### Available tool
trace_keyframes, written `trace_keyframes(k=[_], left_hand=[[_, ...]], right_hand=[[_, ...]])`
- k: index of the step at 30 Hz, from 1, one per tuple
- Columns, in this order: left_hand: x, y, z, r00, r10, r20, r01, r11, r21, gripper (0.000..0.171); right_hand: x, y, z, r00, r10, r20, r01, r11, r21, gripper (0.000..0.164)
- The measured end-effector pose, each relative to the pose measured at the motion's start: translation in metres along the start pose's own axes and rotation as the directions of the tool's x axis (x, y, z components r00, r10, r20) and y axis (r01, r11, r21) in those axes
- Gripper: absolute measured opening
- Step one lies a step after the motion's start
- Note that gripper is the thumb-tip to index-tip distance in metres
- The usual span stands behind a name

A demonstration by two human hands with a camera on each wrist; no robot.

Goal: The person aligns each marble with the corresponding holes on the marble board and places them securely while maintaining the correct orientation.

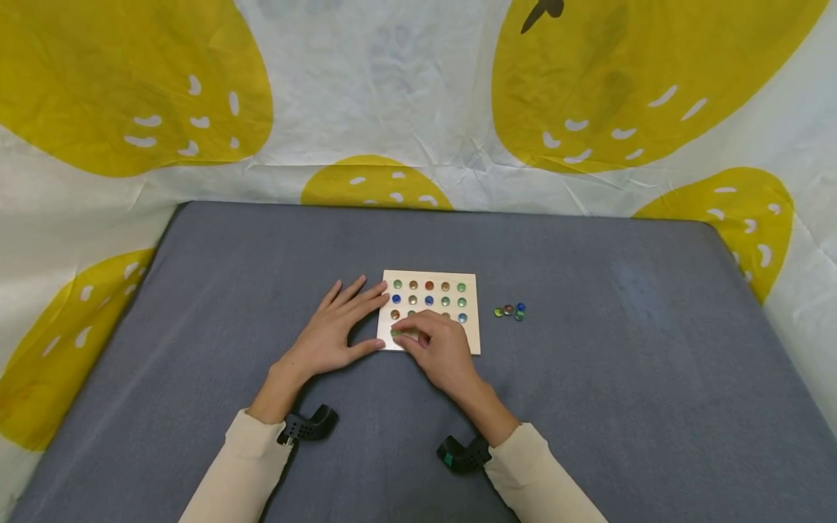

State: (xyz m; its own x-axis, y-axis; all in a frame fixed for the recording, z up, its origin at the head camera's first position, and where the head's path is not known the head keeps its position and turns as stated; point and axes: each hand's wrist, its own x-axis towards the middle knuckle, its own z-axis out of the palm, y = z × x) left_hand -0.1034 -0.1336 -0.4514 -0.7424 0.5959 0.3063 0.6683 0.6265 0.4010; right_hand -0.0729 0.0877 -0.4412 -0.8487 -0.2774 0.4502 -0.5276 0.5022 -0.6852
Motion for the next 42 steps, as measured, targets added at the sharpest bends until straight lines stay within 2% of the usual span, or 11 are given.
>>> trace_keyframes(k=[21, 28, 34, 42], left_hand=[[-0.001, 0.002, -0.001, 1.0, 0.005, -0.006, -0.005, 1.0, 0.001, 0.069], [-0.001, 0.001, 0.0, 1.0, 0.003, -0.002, -0.003, 1.0, 0.003, 0.068], [-0.001, 0.002, 0.001, 1.0, 0.002, 0.006, -0.002, 1.0, -0.004, 0.068], [-0.002, 0.001, -0.001, 1.0, -0.023, 0.019, 0.023, 1.0, -0.002, 0.07]], right_hand=[[-0.001, 0.0, -0.001, 1.0, 0.005, 0.017, -0.005, 1.0, -0.023, 0.012], [-0.001, -0.001, -0.003, 1.0, -0.023, 0.019, 0.023, 1.0, 0.001, 0.013], [-0.001, -0.005, -0.012, 1.0, -0.026, 0.012, 0.025, 0.996, 0.087, 0.015], [-0.001, -0.001, -0.034, 0.998, -0.028, -0.055, 0.031, 0.998, 0.06, 0.011]])
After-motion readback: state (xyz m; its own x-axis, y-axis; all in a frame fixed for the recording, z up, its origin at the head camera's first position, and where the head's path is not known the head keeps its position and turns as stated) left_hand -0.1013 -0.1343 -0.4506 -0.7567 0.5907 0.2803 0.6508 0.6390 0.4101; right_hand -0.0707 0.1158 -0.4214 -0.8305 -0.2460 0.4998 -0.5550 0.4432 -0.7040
